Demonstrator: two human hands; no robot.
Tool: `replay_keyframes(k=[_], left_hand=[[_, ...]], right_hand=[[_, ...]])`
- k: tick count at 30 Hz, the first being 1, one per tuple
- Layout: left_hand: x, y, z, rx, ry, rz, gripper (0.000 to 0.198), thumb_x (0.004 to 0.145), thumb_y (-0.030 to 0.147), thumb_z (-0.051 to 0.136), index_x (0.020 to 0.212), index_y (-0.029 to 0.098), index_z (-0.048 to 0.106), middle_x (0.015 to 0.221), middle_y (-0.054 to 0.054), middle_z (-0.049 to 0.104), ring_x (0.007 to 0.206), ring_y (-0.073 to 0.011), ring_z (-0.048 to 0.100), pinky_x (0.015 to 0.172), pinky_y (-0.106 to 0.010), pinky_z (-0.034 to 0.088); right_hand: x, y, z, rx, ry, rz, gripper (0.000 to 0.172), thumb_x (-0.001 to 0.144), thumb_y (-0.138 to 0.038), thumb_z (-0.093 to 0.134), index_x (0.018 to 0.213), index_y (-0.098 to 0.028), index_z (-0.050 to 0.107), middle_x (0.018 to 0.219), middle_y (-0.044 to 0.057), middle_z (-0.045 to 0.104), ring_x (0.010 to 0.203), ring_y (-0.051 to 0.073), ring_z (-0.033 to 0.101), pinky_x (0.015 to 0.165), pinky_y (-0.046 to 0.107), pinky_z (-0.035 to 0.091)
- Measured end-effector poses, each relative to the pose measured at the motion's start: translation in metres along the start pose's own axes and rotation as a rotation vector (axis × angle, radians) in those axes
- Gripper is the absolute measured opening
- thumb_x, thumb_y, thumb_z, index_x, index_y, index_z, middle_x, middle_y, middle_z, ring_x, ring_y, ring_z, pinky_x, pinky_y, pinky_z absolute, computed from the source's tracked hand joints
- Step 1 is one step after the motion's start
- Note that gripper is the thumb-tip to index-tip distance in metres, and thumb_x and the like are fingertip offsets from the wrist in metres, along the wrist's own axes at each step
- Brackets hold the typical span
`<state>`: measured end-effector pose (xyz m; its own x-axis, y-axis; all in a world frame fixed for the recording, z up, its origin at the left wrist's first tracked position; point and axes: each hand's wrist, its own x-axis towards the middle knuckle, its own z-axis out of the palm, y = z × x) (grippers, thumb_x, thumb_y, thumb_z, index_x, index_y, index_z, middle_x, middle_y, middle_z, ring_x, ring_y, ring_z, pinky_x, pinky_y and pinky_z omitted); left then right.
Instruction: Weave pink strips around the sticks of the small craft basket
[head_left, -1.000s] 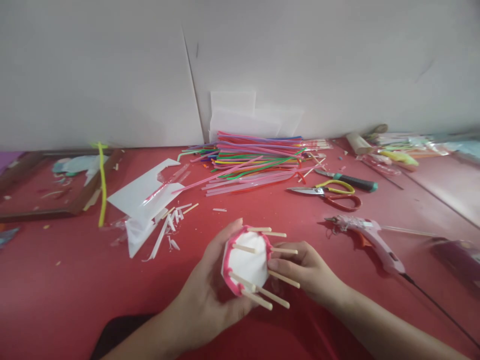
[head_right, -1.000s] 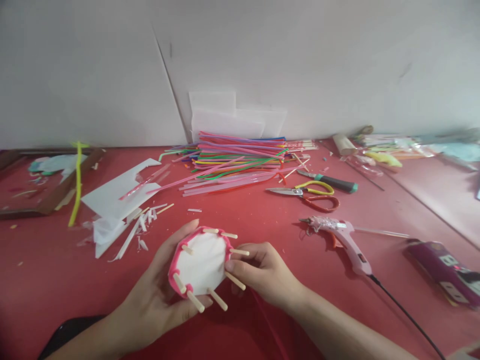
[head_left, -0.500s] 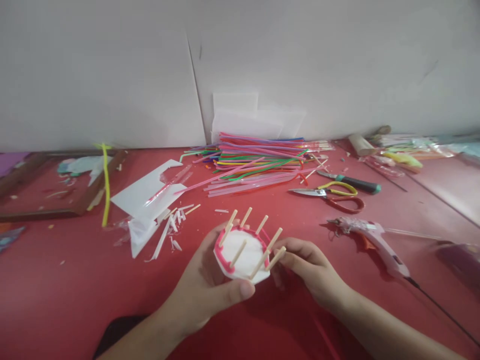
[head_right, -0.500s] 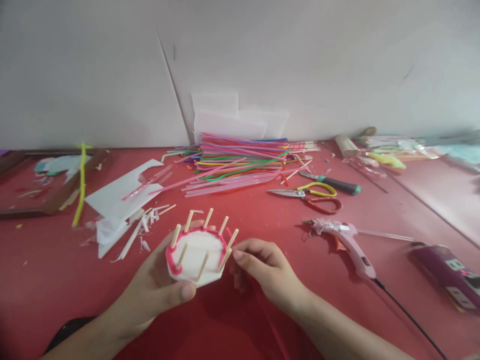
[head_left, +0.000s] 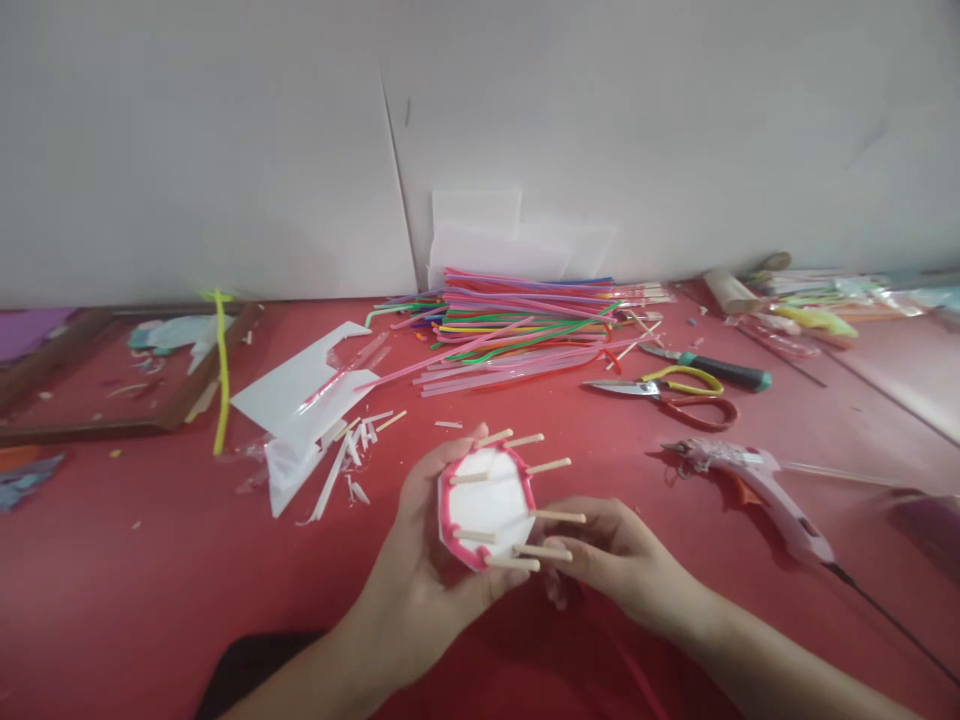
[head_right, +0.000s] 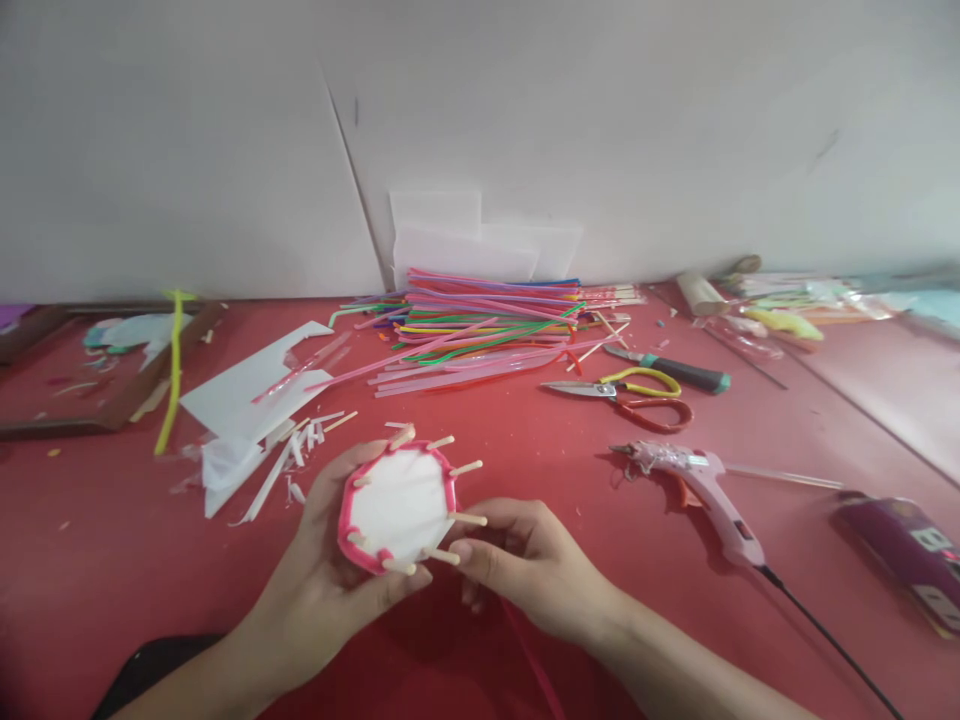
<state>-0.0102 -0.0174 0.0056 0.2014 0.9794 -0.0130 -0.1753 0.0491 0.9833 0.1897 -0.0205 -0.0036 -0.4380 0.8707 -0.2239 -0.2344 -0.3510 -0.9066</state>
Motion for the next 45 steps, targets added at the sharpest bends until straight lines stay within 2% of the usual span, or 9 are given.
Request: replay_keyframes(k=[5,10,18,24,28,35,38,41,45], left_hand=[[-0.004,0.001,0.003,-0.093,-0.038,-0.068,0.082,0.072,0.018,0.082,0.141,0.043,0.043,0.146,-0.004,0.053,0.126,-0.0304,0.057,0.101,-0.040,0.052],[0.000,0.002,0.001,-0.227,-0.220,0.004,0.068,0.083,0.012,0.071,0.138,0.044,0.047,0.148,-0.003,0.052,0.128,-0.0270,0.056,0.103,-0.036,0.050],[0.002,-0.001,-0.003,-0.199,-0.209,0.014,0.077,0.078,0.007,0.075,0.137,0.046,0.044,0.156,0.000,0.042,0.134,-0.0245,0.050,0.102,-0.028,0.050],[0.005,-0.001,-0.002,-0.182,-0.228,0.027,0.077,0.076,0.007,0.077,0.136,0.043,0.045,0.146,0.000,0.053,0.130,-0.0219,0.054,0.103,-0.028,0.049],[0.005,0.006,0.002,-0.200,-0.163,-0.024,0.070,0.073,0.010,0.080,0.130,0.036,0.050,0.138,-0.004,0.059,0.122,-0.0238,0.060,0.097,-0.030,0.053],[0.003,0.016,0.007,-0.289,-0.066,-0.244,0.070,0.068,0.013,0.085,0.121,0.033,0.044,0.111,-0.002,0.073,0.094,-0.0181,0.072,0.081,-0.026,0.057],[0.006,0.016,0.007,-0.292,0.004,-0.240,0.075,0.069,0.014,0.085,0.127,0.033,0.041,0.110,-0.001,0.073,0.095,-0.0172,0.072,0.086,-0.027,0.055],[0.011,0.014,0.005,-0.285,0.091,-0.242,0.083,0.071,0.017,0.083,0.138,0.032,0.037,0.109,-0.002,0.074,0.102,-0.0194,0.070,0.093,-0.029,0.052],[0.017,0.009,0.001,-0.307,0.129,-0.261,0.091,0.071,0.018,0.083,0.146,0.032,0.033,0.116,-0.005,0.073,0.111,-0.0216,0.066,0.097,-0.031,0.050]], right_hand=[[0.003,-0.001,-0.001,-0.029,0.120,-0.027,0.033,0.080,-0.046,0.073,0.077,-0.013,0.073,0.056,-0.001,0.060,0.046,0.007,0.055,0.047,0.020,0.049],[0.004,0.001,-0.007,-0.082,0.231,-0.038,0.035,0.080,-0.048,0.072,0.077,-0.013,0.073,0.055,0.001,0.063,0.046,0.009,0.056,0.047,0.021,0.048],[0.002,-0.001,-0.007,-0.052,0.253,-0.038,0.033,0.079,-0.046,0.074,0.074,-0.014,0.071,0.055,0.000,0.063,0.045,0.009,0.059,0.046,0.021,0.049],[0.001,-0.001,-0.007,-0.032,0.265,-0.060,0.035,0.077,-0.047,0.075,0.070,-0.014,0.068,0.053,-0.001,0.061,0.043,0.009,0.057,0.045,0.021,0.049],[0.001,-0.001,-0.006,-0.039,0.263,-0.065,0.035,0.079,-0.047,0.073,0.068,-0.014,0.065,0.050,-0.001,0.060,0.043,0.009,0.056,0.045,0.021,0.048],[0.001,-0.003,-0.006,-0.028,0.268,-0.079,0.035,0.081,-0.047,0.071,0.073,-0.014,0.067,0.059,0.000,0.061,0.046,0.009,0.057,0.044,0.021,0.049],[0.002,-0.002,-0.004,0.007,0.325,-0.135,0.030,0.083,-0.044,0.070,0.094,-0.017,0.066,0.063,-0.002,0.062,0.046,0.009,0.059,0.044,0.021,0.049],[0.004,-0.001,-0.003,0.002,0.382,-0.227,0.041,0.086,-0.042,0.067,0.120,-0.024,0.053,0.066,-0.004,0.066,0.046,0.010,0.060,0.045,0.022,0.050],[0.000,0.001,-0.003,-0.117,0.479,-0.343,0.021,0.090,-0.040,0.062,0.100,-0.022,0.056,0.070,-0.001,0.067,0.044,0.009,0.057,0.042,0.021,0.047]])
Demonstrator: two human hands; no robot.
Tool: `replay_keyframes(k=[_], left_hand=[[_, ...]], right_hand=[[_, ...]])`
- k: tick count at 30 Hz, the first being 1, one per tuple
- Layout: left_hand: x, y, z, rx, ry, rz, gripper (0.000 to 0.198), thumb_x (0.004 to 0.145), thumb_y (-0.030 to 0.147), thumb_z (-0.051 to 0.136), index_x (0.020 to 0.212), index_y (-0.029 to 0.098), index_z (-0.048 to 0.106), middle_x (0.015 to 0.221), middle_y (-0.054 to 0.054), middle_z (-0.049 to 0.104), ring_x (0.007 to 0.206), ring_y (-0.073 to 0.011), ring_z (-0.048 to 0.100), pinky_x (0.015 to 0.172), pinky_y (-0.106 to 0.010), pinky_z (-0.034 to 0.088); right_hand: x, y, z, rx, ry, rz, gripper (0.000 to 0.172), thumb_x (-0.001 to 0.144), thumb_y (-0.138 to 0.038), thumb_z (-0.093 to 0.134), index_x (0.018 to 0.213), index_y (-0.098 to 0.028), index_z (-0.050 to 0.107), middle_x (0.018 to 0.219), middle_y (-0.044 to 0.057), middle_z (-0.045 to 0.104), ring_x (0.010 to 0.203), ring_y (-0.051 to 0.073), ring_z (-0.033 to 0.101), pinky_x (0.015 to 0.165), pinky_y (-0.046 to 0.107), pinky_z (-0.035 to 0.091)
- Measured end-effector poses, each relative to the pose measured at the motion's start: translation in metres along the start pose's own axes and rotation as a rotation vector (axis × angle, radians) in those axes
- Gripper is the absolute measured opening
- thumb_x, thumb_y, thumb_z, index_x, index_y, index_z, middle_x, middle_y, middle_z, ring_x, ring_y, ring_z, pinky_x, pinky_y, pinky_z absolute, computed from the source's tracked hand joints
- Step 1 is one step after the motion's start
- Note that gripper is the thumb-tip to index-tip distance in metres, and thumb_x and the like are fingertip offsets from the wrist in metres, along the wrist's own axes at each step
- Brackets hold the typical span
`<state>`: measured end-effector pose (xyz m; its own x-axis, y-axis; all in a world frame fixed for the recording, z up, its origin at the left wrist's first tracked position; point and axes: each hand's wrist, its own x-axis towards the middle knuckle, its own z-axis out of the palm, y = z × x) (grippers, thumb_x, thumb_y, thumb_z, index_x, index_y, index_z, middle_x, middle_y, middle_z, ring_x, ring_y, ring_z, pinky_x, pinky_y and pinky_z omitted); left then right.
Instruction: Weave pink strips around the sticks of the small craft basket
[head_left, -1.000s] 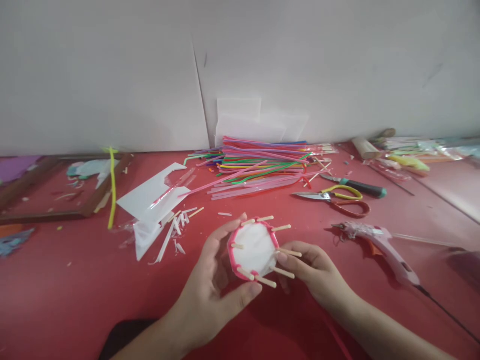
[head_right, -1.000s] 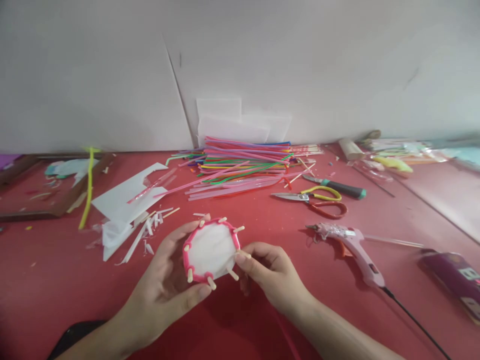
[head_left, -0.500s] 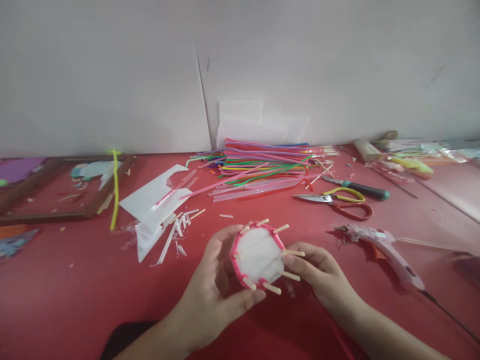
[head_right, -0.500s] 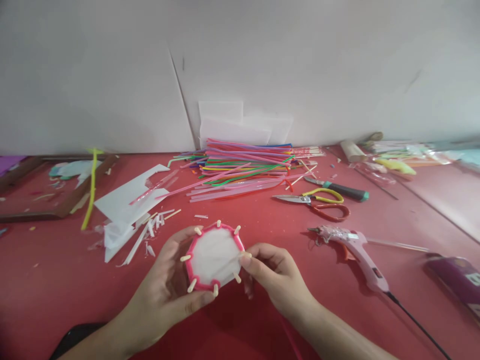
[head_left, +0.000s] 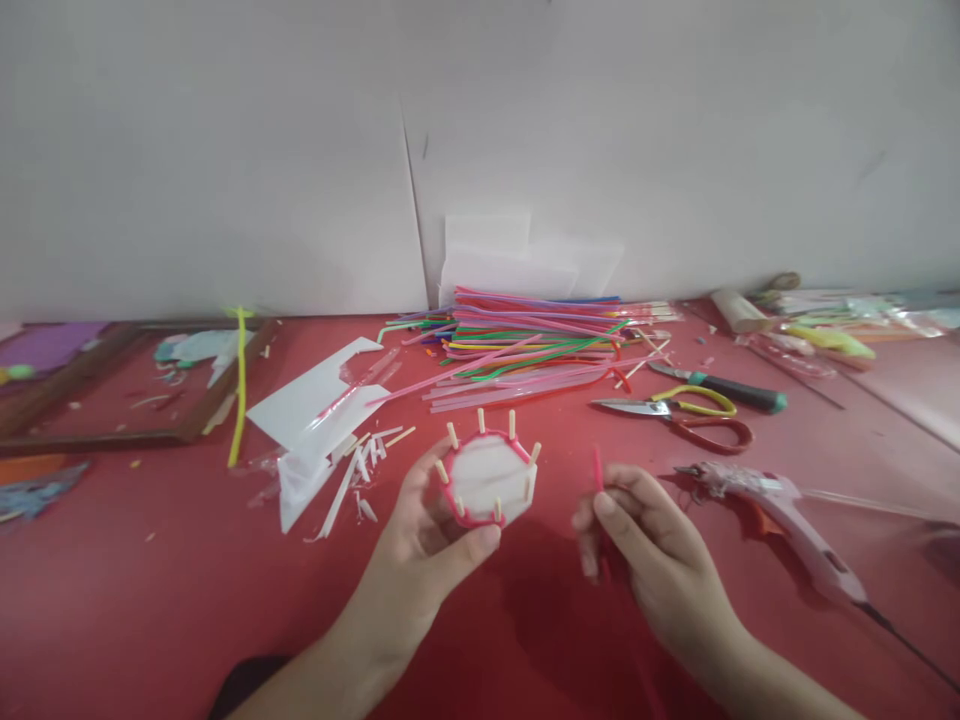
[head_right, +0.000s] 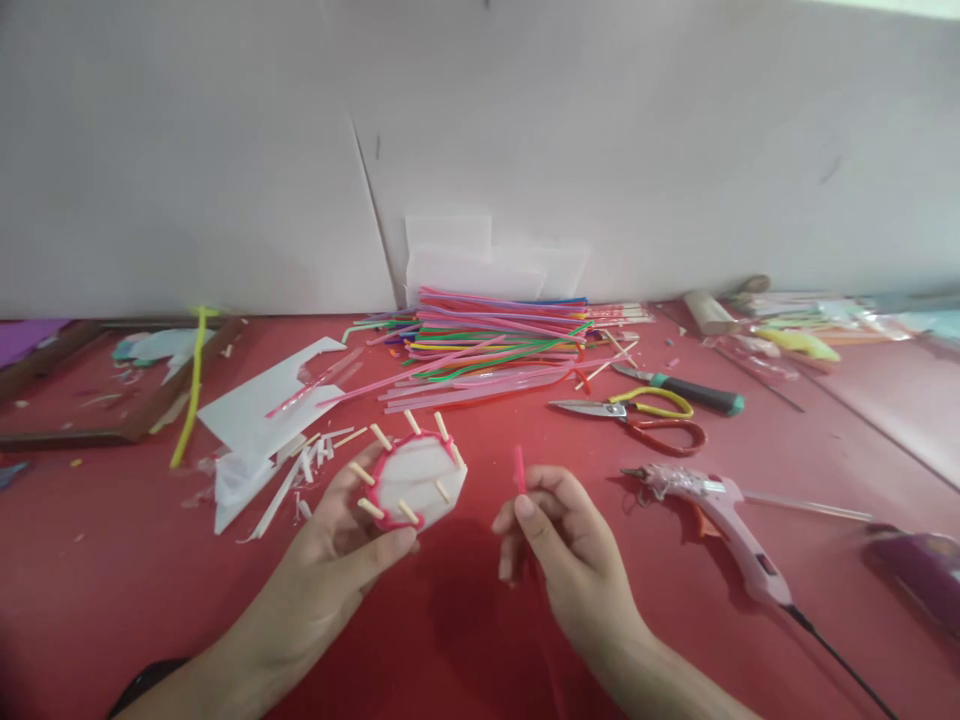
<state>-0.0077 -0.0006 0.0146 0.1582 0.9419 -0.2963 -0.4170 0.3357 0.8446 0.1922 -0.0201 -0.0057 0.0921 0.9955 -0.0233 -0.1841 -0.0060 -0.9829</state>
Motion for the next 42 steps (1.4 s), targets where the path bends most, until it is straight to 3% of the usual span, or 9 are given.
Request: replay_keyframes(k=[3,6,10,17,21,29,42], left_hand=[[0.003,-0.002,-0.004,0.009,0.005,-0.026,0.097,0.070,0.018,0.085,0.149,0.032,0.030,0.115,-0.006,0.073,0.107,-0.0220,0.068,0.094,-0.031,0.052],[0.002,-0.003,-0.004,0.031,0.009,-0.029,0.100,0.069,0.020,0.085,0.150,0.031,0.027,0.112,-0.007,0.073,0.101,-0.0235,0.070,0.085,-0.032,0.056],[-0.005,-0.001,0.001,0.093,-0.045,-0.068,0.089,0.077,0.026,0.080,0.149,0.030,0.028,0.114,-0.012,0.072,0.092,-0.0257,0.073,0.076,-0.034,0.059],[-0.011,-0.002,0.003,0.152,-0.142,-0.021,0.079,0.079,0.026,0.077,0.146,0.030,0.036,0.132,-0.013,0.065,0.115,-0.0271,0.065,0.100,-0.040,0.049],[-0.010,-0.006,0.001,0.175,-0.157,-0.041,0.076,0.081,0.028,0.075,0.146,0.030,0.035,0.132,-0.013,0.065,0.117,-0.0262,0.064,0.102,-0.040,0.047],[-0.004,-0.020,-0.007,0.178,-0.163,0.032,0.066,0.087,0.034,0.067,0.147,0.028,0.038,0.135,-0.013,0.063,0.122,-0.0290,0.060,0.107,-0.046,0.043],[-0.006,-0.012,-0.004,0.145,-0.174,-0.057,0.075,0.087,0.030,0.068,0.151,0.032,0.030,0.132,-0.012,0.064,0.116,-0.0293,0.063,0.101,-0.047,0.047]], right_hand=[[-0.007,0.000,-0.003,-0.224,0.007,-0.162,0.016,0.093,-0.034,0.058,0.085,-0.021,0.059,0.068,0.000,0.065,0.045,0.008,0.052,0.041,0.019,0.043],[-0.011,-0.002,-0.004,-0.527,-0.076,-0.363,0.007,0.091,-0.025,0.059,0.087,-0.022,0.063,0.064,0.000,0.064,0.049,0.010,0.055,0.045,0.020,0.046],[-0.011,-0.004,-0.002,-0.781,-0.128,-0.559,0.008,0.089,-0.017,0.058,0.090,-0.022,0.064,0.065,0.000,0.070,0.047,0.010,0.059,0.045,0.018,0.048],[-0.011,0.006,-0.004,-0.976,-0.249,-0.764,0.025,0.093,-0.012,0.052,0.114,-0.020,0.064,0.078,0.005,0.074,0.059,0.014,0.068,0.055,0.023,0.055],[-0.012,0.009,-0.006,-1.011,-0.317,-0.791,0.029,0.095,-0.012,0.050,0.121,-0.020,0.060,0.092,0.008,0.076,0.070,0.016,0.071,0.060,0.026,0.057],[-0.013,0.006,-0.004,-1.007,-0.365,-0.801,0.025,0.095,-0.011,0.048,0.116,-0.017,0.060,0.082,0.006,0.072,0.064,0.015,0.067,0.058,0.026,0.056],[-0.015,0.001,0.001,-1.007,-0.284,-0.752,0.029,0.093,-0.007,0.044,0.116,-0.018,0.057,0.085,0.008,0.072,0.072,0.018,0.071,0.062,0.027,0.059]])
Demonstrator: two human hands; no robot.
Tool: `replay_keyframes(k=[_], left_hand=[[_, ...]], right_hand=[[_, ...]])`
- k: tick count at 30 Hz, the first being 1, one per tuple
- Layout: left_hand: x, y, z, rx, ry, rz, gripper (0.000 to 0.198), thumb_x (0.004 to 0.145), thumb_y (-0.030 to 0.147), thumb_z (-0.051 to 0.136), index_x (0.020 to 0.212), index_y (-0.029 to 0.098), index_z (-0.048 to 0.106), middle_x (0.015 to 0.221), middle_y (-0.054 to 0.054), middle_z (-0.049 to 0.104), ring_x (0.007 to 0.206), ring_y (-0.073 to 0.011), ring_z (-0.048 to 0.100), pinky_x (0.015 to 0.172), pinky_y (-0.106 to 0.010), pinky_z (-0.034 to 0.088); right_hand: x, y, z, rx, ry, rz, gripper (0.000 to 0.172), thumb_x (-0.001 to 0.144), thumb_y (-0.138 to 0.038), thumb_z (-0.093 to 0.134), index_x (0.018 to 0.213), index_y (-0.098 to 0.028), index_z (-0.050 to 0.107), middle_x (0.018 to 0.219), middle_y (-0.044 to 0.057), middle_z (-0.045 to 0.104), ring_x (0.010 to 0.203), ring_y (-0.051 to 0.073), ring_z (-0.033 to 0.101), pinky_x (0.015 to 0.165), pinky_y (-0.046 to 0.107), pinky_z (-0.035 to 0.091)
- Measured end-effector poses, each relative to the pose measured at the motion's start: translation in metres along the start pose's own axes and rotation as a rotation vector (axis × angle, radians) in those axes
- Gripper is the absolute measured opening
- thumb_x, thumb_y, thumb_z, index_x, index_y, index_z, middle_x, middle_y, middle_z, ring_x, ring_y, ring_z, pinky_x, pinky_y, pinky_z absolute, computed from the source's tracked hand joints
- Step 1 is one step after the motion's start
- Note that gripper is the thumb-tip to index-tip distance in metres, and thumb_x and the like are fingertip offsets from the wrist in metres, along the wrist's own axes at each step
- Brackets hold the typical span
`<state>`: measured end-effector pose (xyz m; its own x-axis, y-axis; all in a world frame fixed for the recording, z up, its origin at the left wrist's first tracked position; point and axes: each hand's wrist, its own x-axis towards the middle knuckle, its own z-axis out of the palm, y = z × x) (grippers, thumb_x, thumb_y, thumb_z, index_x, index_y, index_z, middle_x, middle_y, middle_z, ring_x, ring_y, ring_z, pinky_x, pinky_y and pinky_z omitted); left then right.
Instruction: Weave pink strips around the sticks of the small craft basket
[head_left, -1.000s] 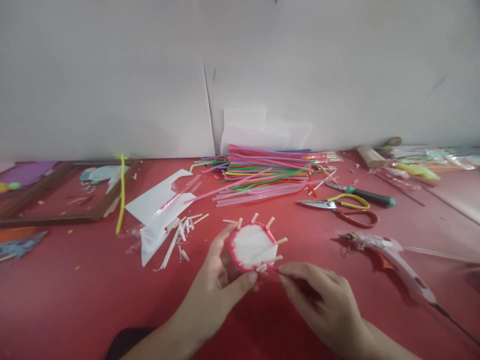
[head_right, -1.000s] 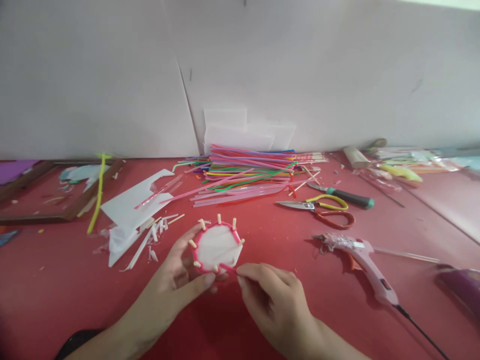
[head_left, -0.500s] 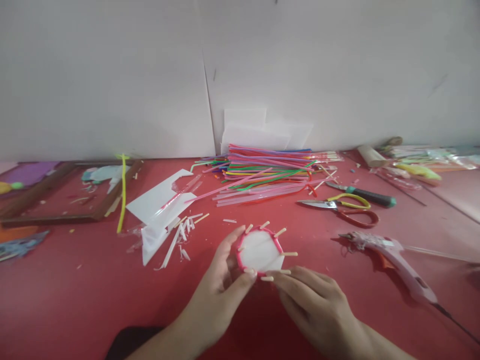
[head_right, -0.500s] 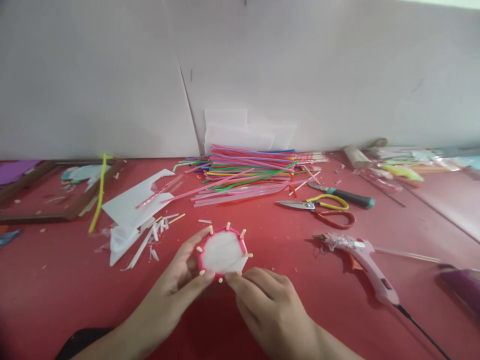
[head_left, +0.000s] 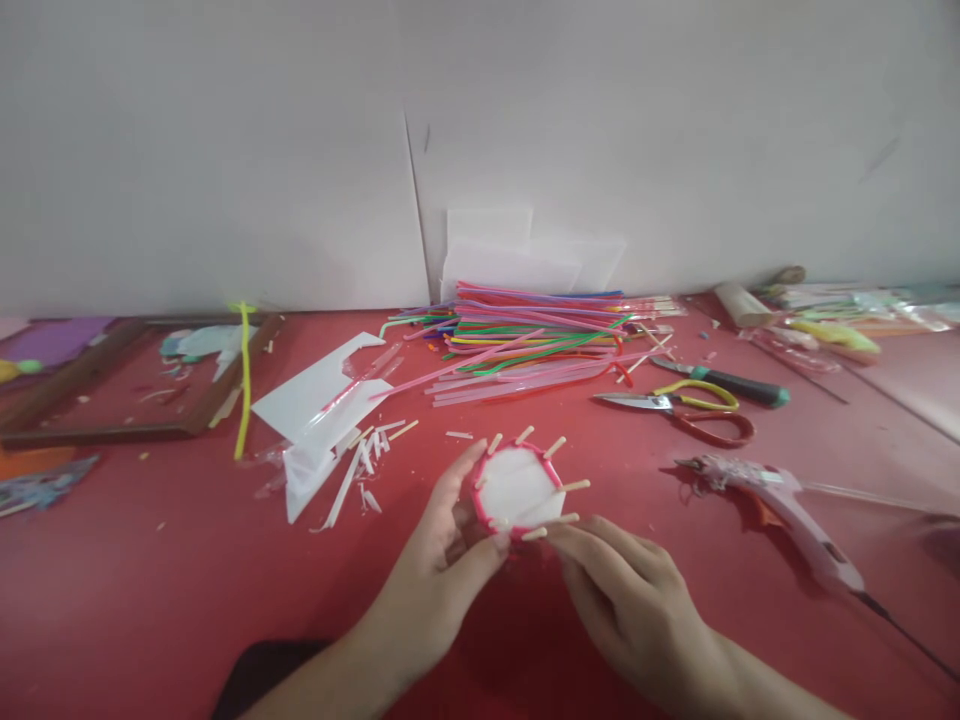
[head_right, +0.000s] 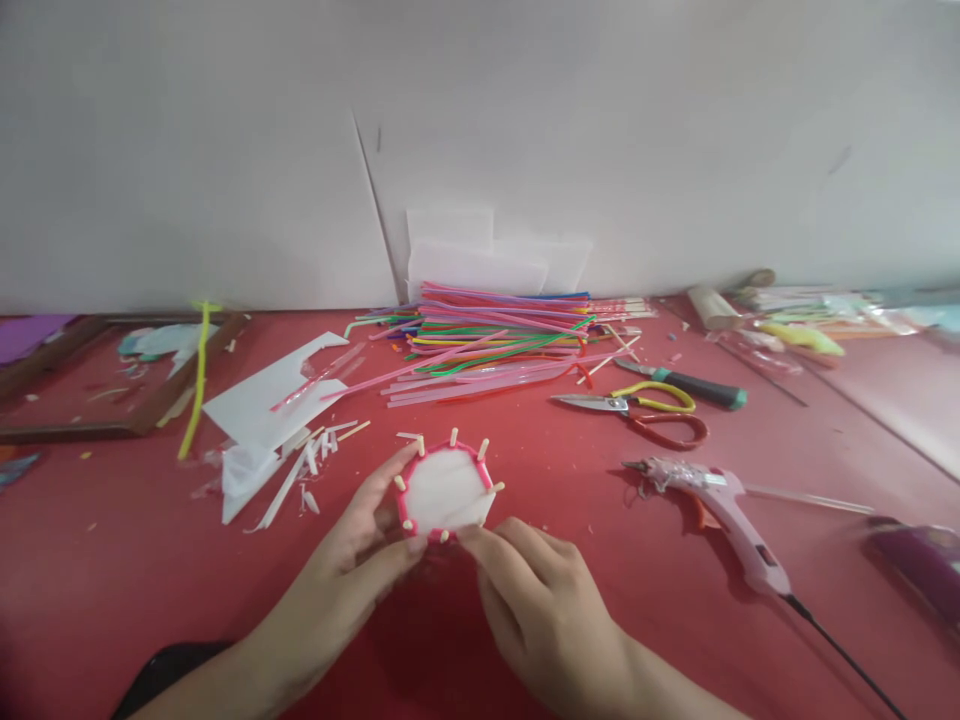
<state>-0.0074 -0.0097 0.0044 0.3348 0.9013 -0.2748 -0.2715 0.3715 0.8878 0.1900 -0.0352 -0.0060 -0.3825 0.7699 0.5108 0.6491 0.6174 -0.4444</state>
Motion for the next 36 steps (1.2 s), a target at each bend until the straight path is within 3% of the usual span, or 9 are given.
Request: replay_keyframes(k=[6,9,12,17,28,36], left_hand=[[0.001,-0.001,0.000,-0.059,-0.019,0.005,0.067,0.090,0.032,0.064,0.150,0.032,0.033,0.132,-0.010,0.064,0.116,-0.0263,0.063,0.108,-0.045,0.041],[0.000,0.002,0.003,-0.032,-0.024,-0.029,0.071,0.090,0.034,0.064,0.151,0.033,0.027,0.130,-0.011,0.064,0.101,-0.0252,0.069,0.091,-0.041,0.053],[-0.001,0.006,0.006,-0.022,-0.025,-0.065,0.075,0.089,0.034,0.065,0.152,0.031,0.024,0.123,-0.011,0.067,0.085,-0.0213,0.070,0.077,-0.037,0.056],[0.000,0.006,0.007,-0.069,-0.068,-0.069,0.078,0.088,0.031,0.068,0.152,0.031,0.024,0.120,-0.009,0.068,0.086,-0.0190,0.070,0.084,-0.037,0.056],[0.000,0.006,0.010,-0.118,-0.069,-0.123,0.085,0.086,0.029,0.069,0.154,0.031,0.017,0.116,-0.010,0.068,0.079,-0.0197,0.073,0.077,-0.034,0.058],[0.000,0.004,0.008,-0.123,-0.069,-0.086,0.090,0.084,0.031,0.073,0.155,0.032,0.018,0.108,-0.007,0.073,0.084,-0.0179,0.073,0.082,-0.031,0.058]], right_hand=[[0.007,-0.001,-0.002,-0.032,0.005,0.032,0.038,0.088,-0.001,0.040,0.108,-0.020,0.066,0.082,0.005,0.070,0.064,0.012,0.069,0.060,0.020,0.057],[0.009,-0.004,-0.002,-0.035,0.009,0.068,0.038,0.087,-0.001,0.039,0.102,-0.021,0.068,0.083,0.005,0.070,0.066,0.011,0.069,0.062,0.018,0.056],[0.008,-0.005,-0.002,-0.021,0.010,0.100,0.037,0.089,-0.002,0.039,0.102,-0.020,0.068,0.084,0.005,0.070,0.066,0.010,0.068,0.062,0.017,0.055],[0.004,-0.004,0.000,0.001,0.024,0.108,0.031,0.092,-0.006,0.044,0.105,-0.019,0.069,0.077,0.004,0.068,0.058,0.010,0.065,0.053,0.017,0.052],[0.004,-0.005,0.001,0.130,0.033,0.184,0.034,0.090,-0.003,0.041,0.102,-0.020,0.068,0.081,0.004,0.067,0.063,0.011,0.066,0.057,0.018,0.052],[0.003,-0.002,0.002,0.158,0.033,0.162,0.033,0.092,-0.005,0.045,0.107,-0.021,0.069,0.086,0.004,0.069,0.069,0.010,0.068,0.062,0.018,0.054]])
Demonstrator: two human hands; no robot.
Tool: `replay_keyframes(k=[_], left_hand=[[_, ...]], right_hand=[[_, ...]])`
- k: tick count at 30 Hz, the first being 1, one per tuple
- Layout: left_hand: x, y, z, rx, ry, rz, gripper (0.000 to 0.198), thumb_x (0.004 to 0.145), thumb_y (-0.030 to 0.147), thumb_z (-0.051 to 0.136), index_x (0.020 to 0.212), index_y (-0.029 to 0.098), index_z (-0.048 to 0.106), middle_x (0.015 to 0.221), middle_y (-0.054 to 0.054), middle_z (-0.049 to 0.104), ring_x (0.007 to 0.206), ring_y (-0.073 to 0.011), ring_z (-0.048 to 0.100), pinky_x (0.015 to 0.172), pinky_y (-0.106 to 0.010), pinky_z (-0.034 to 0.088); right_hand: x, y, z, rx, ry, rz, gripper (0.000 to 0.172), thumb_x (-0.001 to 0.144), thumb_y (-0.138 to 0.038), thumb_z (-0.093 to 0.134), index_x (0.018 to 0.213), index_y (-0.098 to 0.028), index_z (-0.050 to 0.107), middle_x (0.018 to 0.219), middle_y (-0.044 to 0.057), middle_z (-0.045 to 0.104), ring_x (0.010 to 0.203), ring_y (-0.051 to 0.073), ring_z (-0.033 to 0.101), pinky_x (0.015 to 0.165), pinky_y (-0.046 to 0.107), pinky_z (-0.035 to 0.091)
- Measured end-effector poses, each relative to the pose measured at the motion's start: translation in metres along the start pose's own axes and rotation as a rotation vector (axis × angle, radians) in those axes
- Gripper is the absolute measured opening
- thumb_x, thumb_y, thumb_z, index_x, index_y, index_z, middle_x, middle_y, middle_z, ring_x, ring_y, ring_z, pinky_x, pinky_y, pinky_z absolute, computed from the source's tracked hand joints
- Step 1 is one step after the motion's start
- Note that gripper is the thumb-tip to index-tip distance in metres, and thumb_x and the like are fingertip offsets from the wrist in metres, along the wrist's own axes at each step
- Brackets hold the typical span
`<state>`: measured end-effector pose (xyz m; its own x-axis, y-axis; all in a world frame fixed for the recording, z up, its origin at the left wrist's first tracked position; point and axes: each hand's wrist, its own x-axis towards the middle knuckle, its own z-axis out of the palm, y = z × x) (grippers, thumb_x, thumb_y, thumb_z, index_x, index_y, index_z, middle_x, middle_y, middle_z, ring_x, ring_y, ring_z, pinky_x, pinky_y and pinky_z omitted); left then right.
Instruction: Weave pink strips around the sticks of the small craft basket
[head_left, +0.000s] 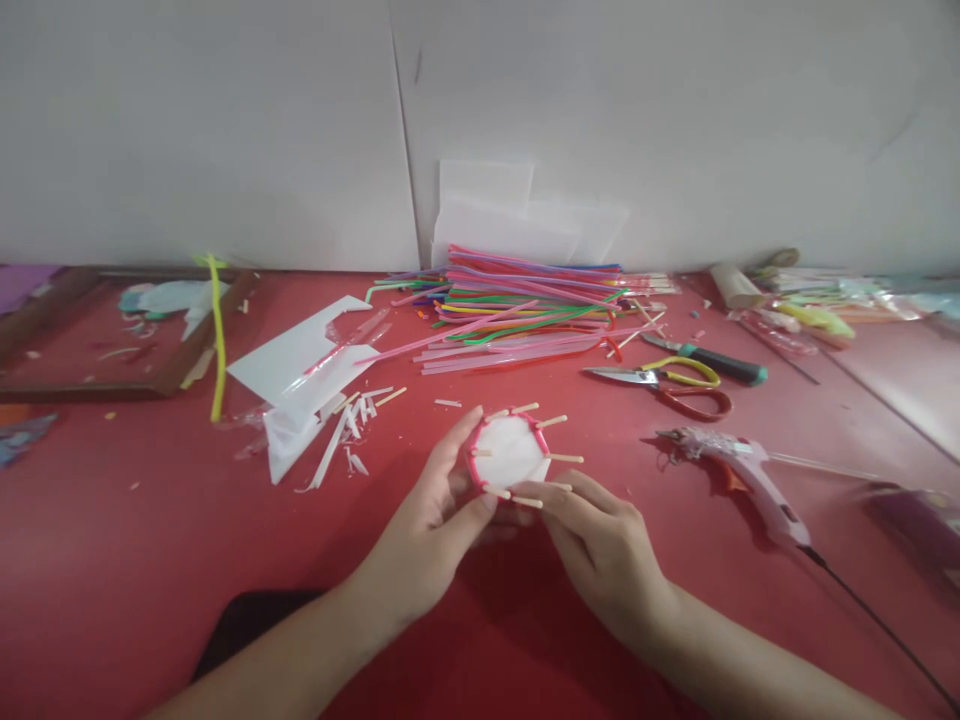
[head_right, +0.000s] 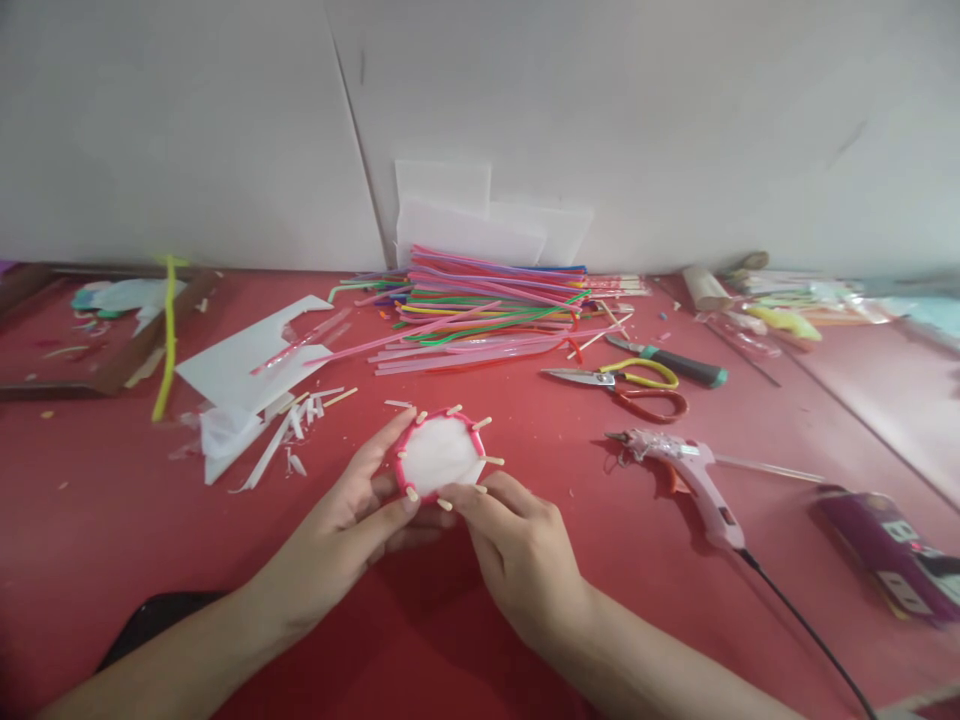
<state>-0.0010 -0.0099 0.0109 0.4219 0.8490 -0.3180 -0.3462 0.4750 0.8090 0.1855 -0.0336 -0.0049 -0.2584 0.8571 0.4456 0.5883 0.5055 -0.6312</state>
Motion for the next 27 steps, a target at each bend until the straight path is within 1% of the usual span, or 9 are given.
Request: replay_keyframes(k=[2,4,6,8,11,15,18,21,27], left_hand=[[0.0008,0.0000,-0.0010,-0.005,-0.003,-0.029,0.092,0.085,0.029,0.073,0.156,0.032,0.014,0.100,-0.006,0.075,0.084,-0.0180,0.074,0.083,-0.031,0.058],[0.0019,-0.0001,-0.0020,-0.012,0.000,-0.055,0.091,0.085,0.028,0.072,0.156,0.033,0.014,0.098,-0.005,0.077,0.086,-0.0190,0.074,0.082,-0.032,0.058],[0.0029,-0.0001,-0.0026,-0.015,0.009,-0.068,0.087,0.086,0.026,0.071,0.155,0.035,0.019,0.105,-0.006,0.076,0.094,-0.0210,0.073,0.083,-0.033,0.058],[0.0035,0.0003,-0.0024,-0.020,0.017,-0.070,0.084,0.086,0.022,0.070,0.154,0.037,0.023,0.112,-0.006,0.075,0.103,-0.0218,0.070,0.088,-0.034,0.057],[0.0040,0.0021,-0.0012,-0.054,0.032,-0.054,0.084,0.085,0.019,0.070,0.153,0.039,0.024,0.110,-0.004,0.076,0.101,-0.0205,0.071,0.095,-0.036,0.054],[0.0031,0.0047,-0.0002,-0.094,0.079,-0.039,0.088,0.085,0.019,0.071,0.154,0.037,0.019,0.101,-0.004,0.078,0.098,-0.0200,0.072,0.095,-0.035,0.053],[0.0021,0.0048,-0.0008,-0.083,0.066,-0.031,0.090,0.085,0.021,0.072,0.154,0.039,0.017,0.099,-0.003,0.078,0.097,-0.0197,0.073,0.091,-0.032,0.054],[0.0013,0.0043,-0.0014,-0.061,0.040,-0.022,0.093,0.084,0.022,0.073,0.154,0.041,0.016,0.102,-0.004,0.078,0.099,-0.0211,0.073,0.090,-0.033,0.055],[0.0021,0.0070,0.0007,0.015,0.010,0.030,0.094,0.083,0.021,0.073,0.155,0.037,0.016,0.109,-0.006,0.076,0.105,-0.0220,0.070,0.100,-0.038,0.050]], right_hand=[[0.0001,0.0003,-0.0001,-0.012,0.000,-0.012,0.032,0.092,-0.005,0.046,0.107,-0.020,0.070,0.084,0.004,0.069,0.068,0.010,0.067,0.061,0.018,0.054],[0.0004,0.0003,-0.0002,-0.018,-0.005,-0.025,0.032,0.092,-0.005,0.046,0.107,-0.019,0.070,0.084,0.005,0.068,0.068,0.011,0.067,0.061,0.019,0.053],[0.0010,0.0003,-0.0004,-0.025,-0.011,-0.036,0.032,0.092,-0.005,0.046,0.108,-0.018,0.070,0.084,0.005,0.068,0.068,0.011,0.067,0.060,0.020,0.054],[0.0019,0.0004,-0.0006,-0.042,-0.018,-0.049,0.032,0.091,-0.005,0.047,0.110,-0.017,0.070,0.086,0.007,0.069,0.070,0.013,0.067,0.062,0.021,0.055],[0.0029,0.0018,-0.0007,-0.080,-0.029,-0.092,0.033,0.090,-0.005,0.047,0.113,-0.017,0.068,0.092,0.009,0.071,0.079,0.016,0.069,0.070,0.026,0.057],[0.0008,0.0050,-0.0002,-0.105,0.025,-0.115,0.033,0.091,-0.005,0.049,0.117,-0.017,0.064,0.099,0.010,0.073,0.086,0.017,0.070,0.076,0.027,0.058],[-0.0012,0.0059,-0.0004,-0.114,0.080,-0.089,0.028,0.091,-0.006,0.052,0.114,-0.017,0.064,0.098,0.009,0.074,0.085,0.016,0.071,0.075,0.026,0.058],[-0.0009,0.0050,-0.0015,-0.117,0.099,-0.113,0.029,0.091,-0.006,0.053,0.115,-0.018,0.064,0.099,0.008,0.074,0.087,0.016,0.071,0.076,0.026,0.058],[0.0018,0.0018,-0.0042,-0.127,0.108,-0.156,0.038,0.090,-0.001,0.049,0.119,-0.020,0.064,0.100,0.008,0.075,0.091,0.017,0.072,0.077,0.029,0.060]])
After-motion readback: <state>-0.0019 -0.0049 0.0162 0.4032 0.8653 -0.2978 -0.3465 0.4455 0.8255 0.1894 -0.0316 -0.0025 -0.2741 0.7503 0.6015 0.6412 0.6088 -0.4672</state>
